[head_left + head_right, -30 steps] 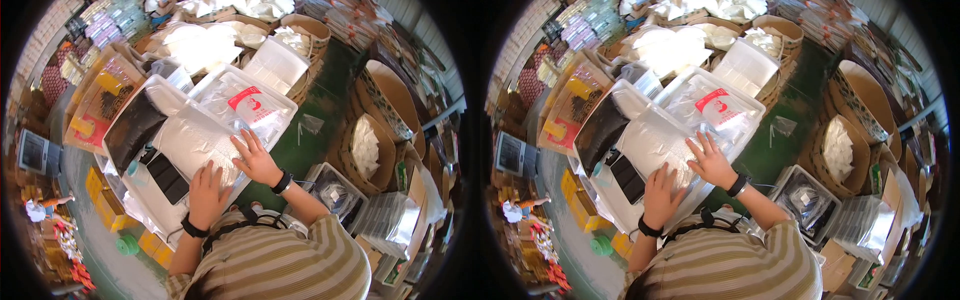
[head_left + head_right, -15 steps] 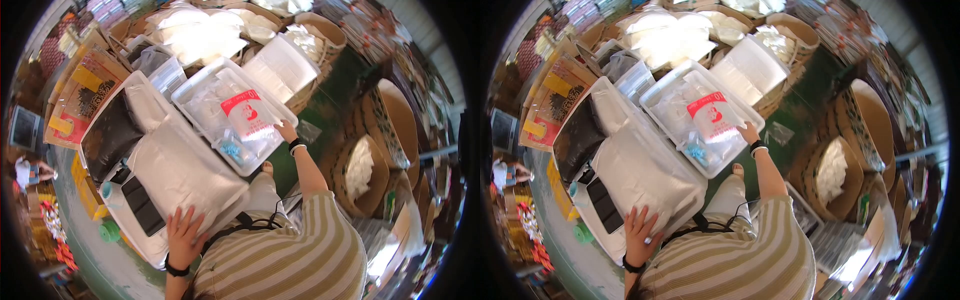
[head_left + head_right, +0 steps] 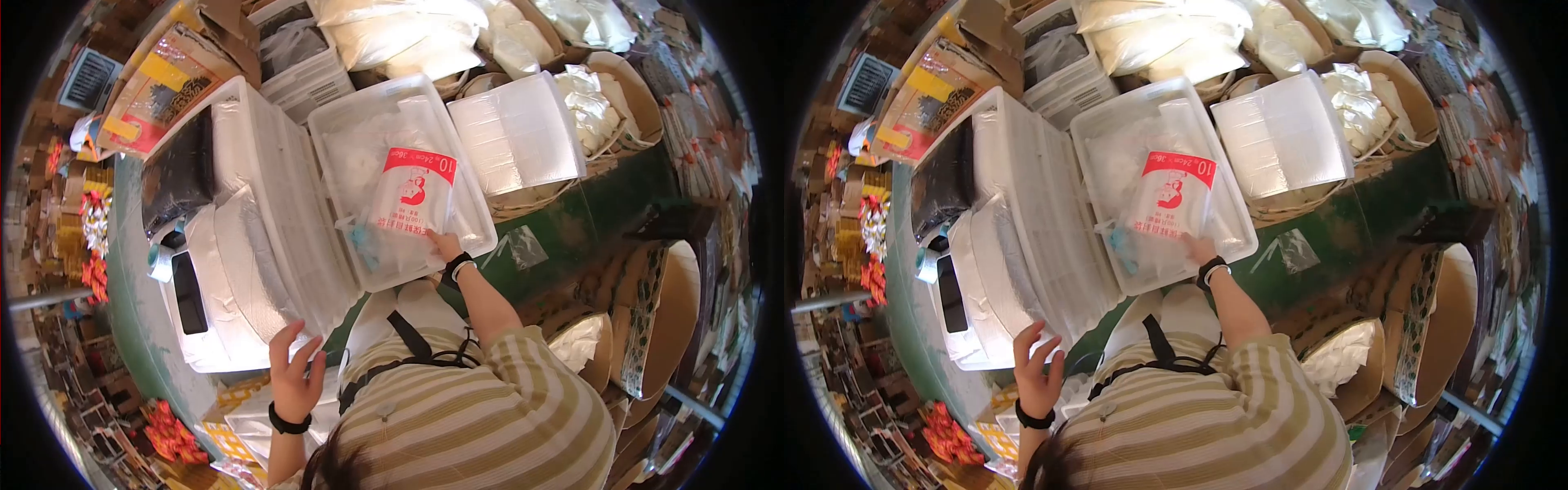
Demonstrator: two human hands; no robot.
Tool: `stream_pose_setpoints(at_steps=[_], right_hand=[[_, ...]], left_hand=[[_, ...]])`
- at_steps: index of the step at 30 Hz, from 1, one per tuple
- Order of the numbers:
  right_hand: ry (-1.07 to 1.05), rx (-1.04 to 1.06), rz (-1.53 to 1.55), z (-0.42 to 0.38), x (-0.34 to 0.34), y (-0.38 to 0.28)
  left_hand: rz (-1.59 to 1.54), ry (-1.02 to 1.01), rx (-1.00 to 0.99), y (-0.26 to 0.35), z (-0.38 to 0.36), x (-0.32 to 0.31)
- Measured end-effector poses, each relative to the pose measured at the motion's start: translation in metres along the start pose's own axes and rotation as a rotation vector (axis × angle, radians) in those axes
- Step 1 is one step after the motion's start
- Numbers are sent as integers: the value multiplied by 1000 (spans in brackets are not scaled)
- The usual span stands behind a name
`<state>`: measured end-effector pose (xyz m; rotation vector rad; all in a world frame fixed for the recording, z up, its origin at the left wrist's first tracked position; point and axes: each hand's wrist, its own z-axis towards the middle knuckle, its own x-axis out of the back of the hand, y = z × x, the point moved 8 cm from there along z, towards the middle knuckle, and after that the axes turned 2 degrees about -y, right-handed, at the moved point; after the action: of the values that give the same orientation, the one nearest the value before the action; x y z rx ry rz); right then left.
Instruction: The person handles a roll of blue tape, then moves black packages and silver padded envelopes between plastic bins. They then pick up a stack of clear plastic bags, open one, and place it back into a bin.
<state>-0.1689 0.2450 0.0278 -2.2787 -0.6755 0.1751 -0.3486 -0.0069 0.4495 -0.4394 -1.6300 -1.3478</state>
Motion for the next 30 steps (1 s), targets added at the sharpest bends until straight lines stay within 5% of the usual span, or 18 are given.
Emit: stream_pose_setpoints(at_steps=[5,10,16,19,21,25,30], right_hand=[[-33,111,178,-24,13,-33],[-32,206,8,-44,63,-68],[491,457,-913,-35,139,-104],[533,590,-1141,-36,99,-161],[256,771,-787,-20,45,-179],[-217,712,-1081,7,-98,-174],[-94,869,-1502,61,-155,-114]], left_hand=[[-147,67,91,-6,3,-24],[-261,-70,-89,8,31,-68],[-282,32,-90,0,56,-70],[-251,7,-81,-1,68,-79],[-232,-27,-52,-3,72,-91],[-172,15,136,-13,77,-107],[-233,30,312,-13,63,-132]])
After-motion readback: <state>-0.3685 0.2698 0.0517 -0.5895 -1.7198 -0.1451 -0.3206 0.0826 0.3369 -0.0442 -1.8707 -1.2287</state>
